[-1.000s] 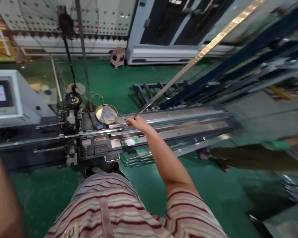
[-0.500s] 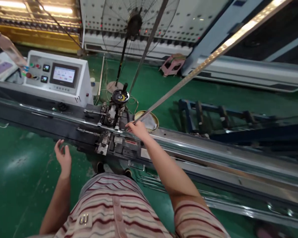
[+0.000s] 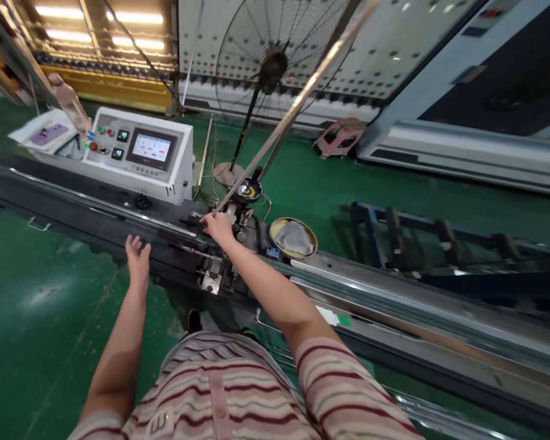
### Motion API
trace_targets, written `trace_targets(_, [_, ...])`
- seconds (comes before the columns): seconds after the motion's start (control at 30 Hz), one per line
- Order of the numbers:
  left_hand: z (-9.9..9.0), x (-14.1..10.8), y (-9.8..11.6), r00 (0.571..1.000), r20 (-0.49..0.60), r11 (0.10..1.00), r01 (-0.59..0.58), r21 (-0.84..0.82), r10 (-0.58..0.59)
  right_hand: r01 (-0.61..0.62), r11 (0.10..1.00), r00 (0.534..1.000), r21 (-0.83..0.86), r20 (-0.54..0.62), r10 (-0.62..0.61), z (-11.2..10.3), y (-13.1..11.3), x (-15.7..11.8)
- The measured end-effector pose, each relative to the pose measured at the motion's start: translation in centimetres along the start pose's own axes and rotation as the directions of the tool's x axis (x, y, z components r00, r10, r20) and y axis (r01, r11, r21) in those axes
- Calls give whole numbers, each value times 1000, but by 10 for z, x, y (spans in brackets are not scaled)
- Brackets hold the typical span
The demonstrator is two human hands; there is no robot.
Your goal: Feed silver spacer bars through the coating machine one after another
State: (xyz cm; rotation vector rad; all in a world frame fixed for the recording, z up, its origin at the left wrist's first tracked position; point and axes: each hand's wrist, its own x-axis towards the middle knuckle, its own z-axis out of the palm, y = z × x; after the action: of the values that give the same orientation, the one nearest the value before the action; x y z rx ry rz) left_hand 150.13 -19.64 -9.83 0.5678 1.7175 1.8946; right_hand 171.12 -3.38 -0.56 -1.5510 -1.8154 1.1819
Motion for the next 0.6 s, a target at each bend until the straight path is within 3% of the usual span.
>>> trace_targets(0.07, [20,15,9,982,17,973,191,-128,-190,-29,993,1000,116,-5,29,-13,-4,-7])
trace_targets(0.13, [41,22,20,957,66,943,288,-165,-281,-57,966,998,251,10,56,-40,-5,-19])
trace_targets(0.2, [66,16,31,943,163,931,317,-183,-289,-64,931,998,359,30,57,-75,-1,-36])
trace_targets(0.27, [95,-3,42,924,306,926,303,-225,-228,-58,907,998,418,36,47,-113,10,-54])
trace_targets(0.37, [149,-53,53,884,462,933,222,-282,-71,-63,886,998,459,15,64,-168,43,-82])
trace_targets(0.47, [210,-121,54,888,459,950,112,-291,36,-64,877,996,477,-28,87,-230,87,-114])
trace_targets(0.53, [250,-170,51,891,440,956,29,-291,107,71,862,982,503,-187,28,-287,118,-144])
trace_targets(0.57, [270,-195,49,888,438,957,-6,-289,138,194,843,943,501,-333,-19,-323,134,-162])
trace_targets(0.6, [289,-219,47,883,440,958,-34,-285,162,326,819,868,473,-492,-62,-363,150,-182])
